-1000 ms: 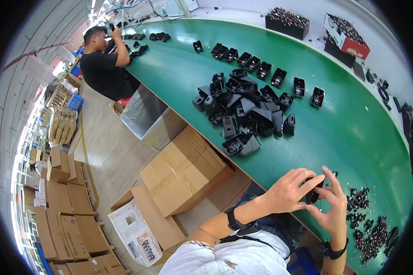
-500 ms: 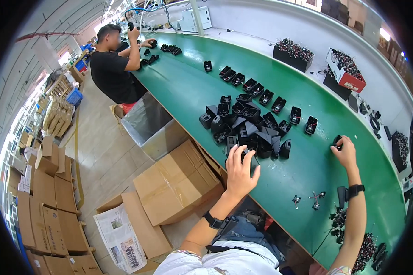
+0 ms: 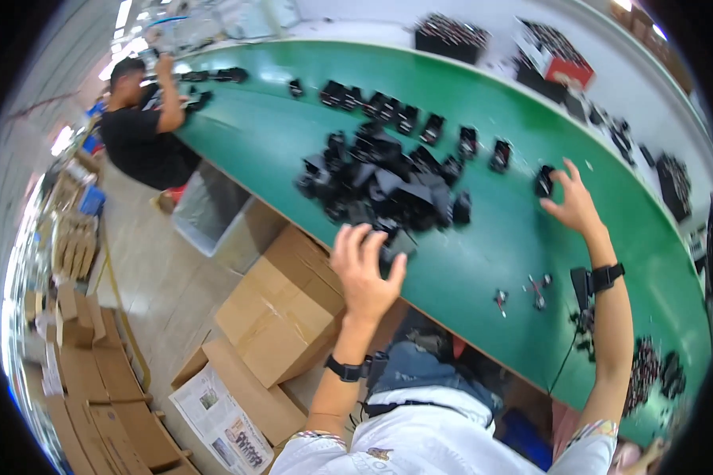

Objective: The person picks up a black plastic housing and a circuit board with wires, inserts the board into the housing, and presses the components together. They then place the assembled unit onto the green workbench and repeat the process.

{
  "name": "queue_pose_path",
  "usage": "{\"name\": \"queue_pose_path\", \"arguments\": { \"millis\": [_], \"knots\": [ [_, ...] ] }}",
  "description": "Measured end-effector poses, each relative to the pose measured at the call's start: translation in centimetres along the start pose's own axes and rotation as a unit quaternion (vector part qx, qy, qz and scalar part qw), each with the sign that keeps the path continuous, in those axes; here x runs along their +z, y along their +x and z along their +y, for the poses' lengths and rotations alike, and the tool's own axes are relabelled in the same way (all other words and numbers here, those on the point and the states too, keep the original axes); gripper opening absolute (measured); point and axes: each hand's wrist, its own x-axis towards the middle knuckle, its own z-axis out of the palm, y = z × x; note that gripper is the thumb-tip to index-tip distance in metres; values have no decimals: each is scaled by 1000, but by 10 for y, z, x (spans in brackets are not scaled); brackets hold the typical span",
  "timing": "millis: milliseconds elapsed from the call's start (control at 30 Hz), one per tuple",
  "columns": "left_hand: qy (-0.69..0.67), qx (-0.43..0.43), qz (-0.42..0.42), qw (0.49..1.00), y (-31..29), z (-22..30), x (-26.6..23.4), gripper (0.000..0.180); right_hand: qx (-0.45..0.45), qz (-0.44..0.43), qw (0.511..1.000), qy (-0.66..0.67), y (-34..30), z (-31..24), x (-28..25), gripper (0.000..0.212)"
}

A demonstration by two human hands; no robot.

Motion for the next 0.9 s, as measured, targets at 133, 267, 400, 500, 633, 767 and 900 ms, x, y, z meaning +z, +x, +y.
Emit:
{"name": "queue_pose_path", "arguments": {
  "millis": [133, 267, 400, 500, 633, 767, 900],
  "knots": [
    [-4, -37, -21, 999, -16, -18, -5, 48, -95, 26, 993, 70, -55, -71, -47, 38],
    [-58, -52, -13, 997, -28, -15, 10, 40, -33, -77, 984, 156, -135, -101, -46, 20],
    [-76, -29, -6, 997, -38, 4, 13, 39, -26, 13, 995, 99, -179, -120, -19, 21],
    [-143, -20, -65, 987, -51, 19, 8, 35, 59, -31, 978, 197, -183, -153, -8, 32],
    [-145, -29, -108, 983, -52, 45, 7, 36, 52, -2, 984, 168, -171, -158, 23, 32],
    [-233, -57, -127, 963, -59, 42, 2, 50, 78, -2, 972, 224, -182, -147, 31, 27],
    [-547, -137, -218, 796, -69, 52, -5, 69, 68, 44, 947, 309, -198, -137, 31, 21]
  ]
}}
